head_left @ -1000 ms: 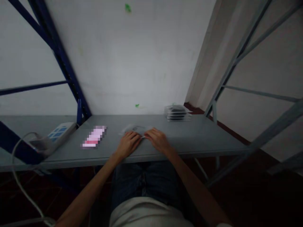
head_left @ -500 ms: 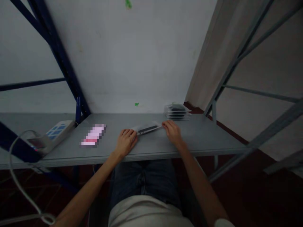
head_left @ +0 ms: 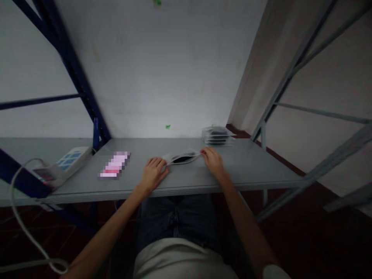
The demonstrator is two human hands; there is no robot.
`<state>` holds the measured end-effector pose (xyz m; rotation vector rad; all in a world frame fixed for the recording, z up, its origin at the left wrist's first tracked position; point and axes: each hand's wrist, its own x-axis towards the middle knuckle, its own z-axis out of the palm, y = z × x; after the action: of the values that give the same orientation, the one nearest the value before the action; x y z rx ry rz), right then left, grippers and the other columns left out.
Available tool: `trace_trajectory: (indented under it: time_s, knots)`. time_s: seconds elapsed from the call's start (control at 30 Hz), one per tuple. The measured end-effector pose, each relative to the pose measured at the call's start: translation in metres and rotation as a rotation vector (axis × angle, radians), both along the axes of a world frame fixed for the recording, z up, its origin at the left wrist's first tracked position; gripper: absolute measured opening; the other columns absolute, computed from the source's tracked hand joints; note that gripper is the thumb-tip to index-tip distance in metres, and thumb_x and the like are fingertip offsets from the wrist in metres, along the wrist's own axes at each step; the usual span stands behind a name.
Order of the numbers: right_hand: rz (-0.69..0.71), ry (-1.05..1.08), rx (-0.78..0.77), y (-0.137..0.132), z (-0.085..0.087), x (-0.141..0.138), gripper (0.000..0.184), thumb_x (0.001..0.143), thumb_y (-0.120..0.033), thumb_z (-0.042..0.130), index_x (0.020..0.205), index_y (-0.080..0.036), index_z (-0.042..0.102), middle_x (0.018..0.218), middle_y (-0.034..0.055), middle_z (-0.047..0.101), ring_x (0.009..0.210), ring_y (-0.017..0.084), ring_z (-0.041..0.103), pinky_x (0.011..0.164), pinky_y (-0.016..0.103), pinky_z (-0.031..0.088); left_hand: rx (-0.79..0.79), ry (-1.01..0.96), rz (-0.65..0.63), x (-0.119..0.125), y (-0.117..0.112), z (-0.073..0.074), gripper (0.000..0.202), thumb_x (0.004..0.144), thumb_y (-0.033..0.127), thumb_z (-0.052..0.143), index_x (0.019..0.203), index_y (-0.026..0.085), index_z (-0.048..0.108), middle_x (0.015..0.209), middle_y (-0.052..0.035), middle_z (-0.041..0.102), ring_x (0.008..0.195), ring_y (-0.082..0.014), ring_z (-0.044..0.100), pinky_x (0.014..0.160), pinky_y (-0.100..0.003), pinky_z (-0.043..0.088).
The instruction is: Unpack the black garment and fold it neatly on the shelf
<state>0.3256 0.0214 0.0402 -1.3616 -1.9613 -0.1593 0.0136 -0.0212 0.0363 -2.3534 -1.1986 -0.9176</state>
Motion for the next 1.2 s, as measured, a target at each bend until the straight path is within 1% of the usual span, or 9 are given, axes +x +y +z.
trace_trajectory:
  time_s: [0.13, 0.27, 0.43, 0.53, 0.67, 0.8, 0.9, 1.07, 1.2]
  knots:
    - [-0.046, -0.049, -0.021, -0.006, -0.001, -0.012, 0.018, 0.096, -0.016, 0.052, 0.107, -0.022, 0.066, 0.111, 0.0094, 0.066, 0.108, 0.024, 0.058, 0.095, 0.033, 0.044, 0.002, -0.021, -0.052, 0.001, 0.001, -0.001, 0.01, 0.099, 0.027, 0.053, 0.101, 0.021, 0.061, 0.114, -0.0129, 0.069, 0.109, -0.028, 0.063, 0.095, -0.045, 0.052]
    - [-0.008, -0.122, -0.085, -0.016, 0.001, -0.035, 0.024, 0.09, -0.009, 0.054, 0.104, -0.022, 0.068, 0.106, 0.0082, 0.067, 0.104, 0.024, 0.059, 0.093, 0.033, 0.044, -0.068, -0.059, -0.139, 0.001, 0.002, -0.004, 0.012, 0.099, 0.026, 0.053, 0.108, 0.022, 0.058, 0.143, -0.0142, 0.059, 0.127, -0.0269, 0.06, 0.105, -0.046, 0.052]
    - [0.127, -0.138, -0.153, -0.028, 0.004, -0.06, 0.034, 0.091, -0.011, 0.055, 0.118, -0.024, 0.071, 0.109, 0.0059, 0.072, 0.101, 0.021, 0.063, 0.093, 0.033, 0.046, -0.128, -0.066, -0.146, 0.002, 0.003, -0.003, 0.015, 0.102, 0.029, 0.049, 0.113, 0.023, 0.057, 0.128, -0.0111, 0.068, 0.113, -0.0246, 0.067, 0.099, -0.043, 0.055]
    - [0.156, -0.081, -0.166, -0.032, 0.004, -0.069, 0.042, 0.095, -0.017, 0.057, 0.136, -0.025, 0.063, 0.115, 0.0059, 0.073, 0.103, 0.022, 0.066, 0.094, 0.033, 0.048, -0.093, -0.049, -0.168, 0.003, 0.001, -0.001, 0.015, 0.103, 0.029, 0.049, 0.112, 0.022, 0.058, 0.119, -0.0096, 0.072, 0.109, -0.0241, 0.069, 0.097, -0.042, 0.054]
    - [0.12, -0.041, -0.203, -0.034, 0.001, -0.078, 0.05, 0.1, -0.03, 0.059, 0.149, -0.025, 0.052, 0.106, 0.006, 0.075, 0.099, 0.023, 0.069, 0.087, 0.033, 0.05, -0.031, -0.009, -0.221, 0.004, 0.0, 0.001, 0.011, 0.103, 0.031, 0.053, 0.102, 0.023, 0.061, 0.108, -0.0059, 0.075, 0.101, -0.0221, 0.07, 0.099, -0.043, 0.05]
    - [0.138, -0.114, -0.251, -0.036, -0.004, -0.089, 0.05, 0.097, -0.042, 0.067, 0.144, -0.027, 0.058, 0.103, 0.0065, 0.075, 0.1, 0.025, 0.069, 0.085, 0.032, 0.05, -0.055, 0.01, -0.275, 0.003, -0.001, -0.002, 0.013, 0.101, 0.034, 0.058, 0.097, 0.023, 0.063, 0.096, -0.0049, 0.074, 0.095, -0.0215, 0.07, 0.091, -0.039, 0.053]
    - [0.092, -0.108, -0.26, -0.039, -0.007, -0.099, 0.044, 0.094, -0.049, 0.069, 0.132, -0.028, 0.066, 0.106, 0.0075, 0.073, 0.103, 0.025, 0.067, 0.086, 0.033, 0.05, -0.122, -0.042, -0.289, 0.004, 0.0, -0.003, 0.014, 0.098, 0.036, 0.062, 0.103, 0.024, 0.064, 0.109, -0.0079, 0.072, 0.105, -0.023, 0.068, 0.092, -0.039, 0.055]
    - [-0.025, -0.063, -0.219, -0.043, -0.009, -0.116, 0.043, 0.091, -0.051, 0.073, 0.125, -0.025, 0.068, 0.108, 0.0108, 0.073, 0.107, 0.028, 0.064, 0.091, 0.037, 0.05, -0.227, -0.112, -0.3, 0.005, 0.003, -0.004, 0.054, 0.09, 0.044, 0.072, 0.136, 0.025, 0.053, 0.147, -0.0135, 0.056, 0.138, -0.0295, 0.053, 0.113, -0.049, 0.048]
    - [-0.043, -0.01, -0.24, -0.04, -0.006, -0.119, 0.033, 0.095, -0.044, 0.067, 0.122, -0.024, 0.07, 0.106, 0.0107, 0.074, 0.104, 0.027, 0.066, 0.089, 0.036, 0.05, -0.33, -0.099, -0.29, 0.003, 0.004, -0.006, 0.073, 0.092, 0.051, 0.068, 0.152, 0.023, 0.038, 0.15, -0.0144, 0.056, 0.137, -0.0297, 0.056, 0.114, -0.047, 0.048]
